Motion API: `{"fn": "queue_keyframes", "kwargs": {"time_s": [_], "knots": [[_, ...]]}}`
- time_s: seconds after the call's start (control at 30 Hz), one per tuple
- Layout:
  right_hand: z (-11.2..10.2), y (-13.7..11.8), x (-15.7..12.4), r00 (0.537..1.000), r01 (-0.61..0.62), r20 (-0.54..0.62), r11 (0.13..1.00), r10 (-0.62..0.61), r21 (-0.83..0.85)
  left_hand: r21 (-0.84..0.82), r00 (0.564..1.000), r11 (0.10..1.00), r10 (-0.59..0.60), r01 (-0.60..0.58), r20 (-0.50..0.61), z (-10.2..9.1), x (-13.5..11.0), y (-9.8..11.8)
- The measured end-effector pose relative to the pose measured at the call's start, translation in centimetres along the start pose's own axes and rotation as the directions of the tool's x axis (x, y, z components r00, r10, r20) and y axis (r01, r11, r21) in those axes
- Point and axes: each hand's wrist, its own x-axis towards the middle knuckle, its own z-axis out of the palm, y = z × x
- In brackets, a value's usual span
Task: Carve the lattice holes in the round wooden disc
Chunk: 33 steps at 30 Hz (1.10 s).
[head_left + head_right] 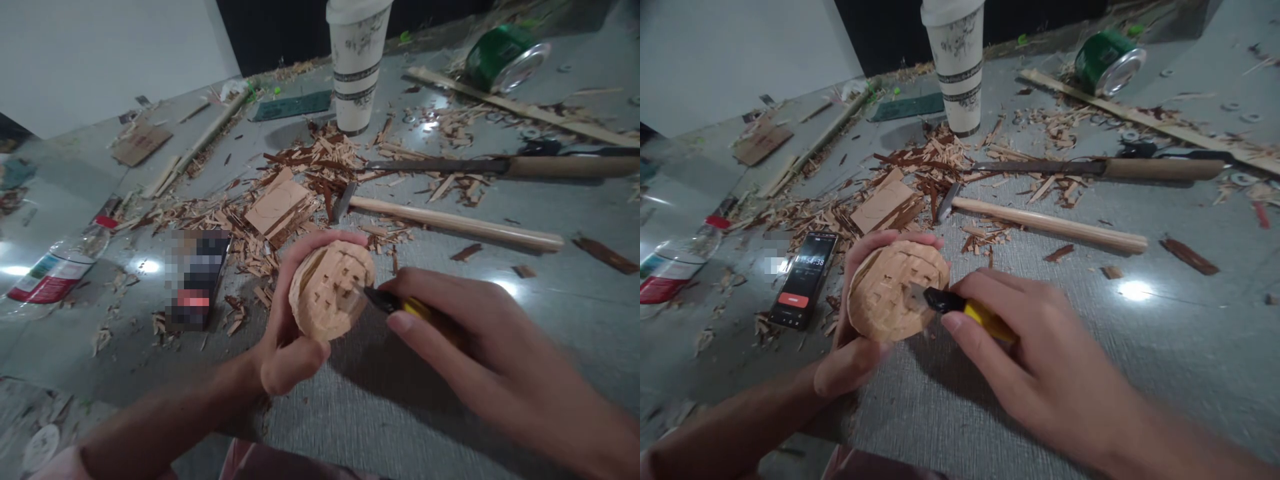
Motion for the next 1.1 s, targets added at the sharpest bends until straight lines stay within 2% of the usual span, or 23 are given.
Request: {"fn": "queue_keyframes", "kwargs": {"time_s": [0.07,0.13,0.27,0.4,0.57,0.97,1.1], "knots": [[0.0,0.1,-0.1,0.991,0.119,-0.039,0.971,-0.13,-0.207,0.046,1.0,0.999,-0.001,0.001,-0.013,0.1,-0.1,0.1],[-0.1,0.3,-0.3,0.979,0.174,-0.042,0.921,-0.2,-0.349,0.089,1.0,0.996,0.008,-0.006,-0.018,0.2,-0.2,0.1],[-0.2,0.5,-0.7,0.967,0.222,-0.011,0.858,-0.256,-0.464,0.12,0.999,0.992,0.033,-0.031,-0.018,0.3,-0.5,-0.1],[-0.3,0.3,-0.8,0.959,0.238,-0.007,0.82,-0.283,-0.521,0.178,0.998,0.982,0.063,-0.059,-0.013,0.1,-0.4,-0.5],[-0.2,0.2,-0.7,0.953,0.251,0.003,0.782,-0.303,-0.57,0.204,0.997,0.976,0.064,-0.072,0.045,-0.5,-0.4,-1.1],[-0.1,0.3,-0.8,0.956,0.246,0.007,0.791,-0.293,-0.56,0.229,0.979,0.962,0.113,-0.15,0.168,-1.1,-0.1,-1.3],[-0.1,0.2,-0.8,0.953,0.247,-0.005,0.784,-0.303,-0.57,0.207,0.98,0.967,0.116,-0.149,0.162,-1.2,0.0,-1.3]]}}
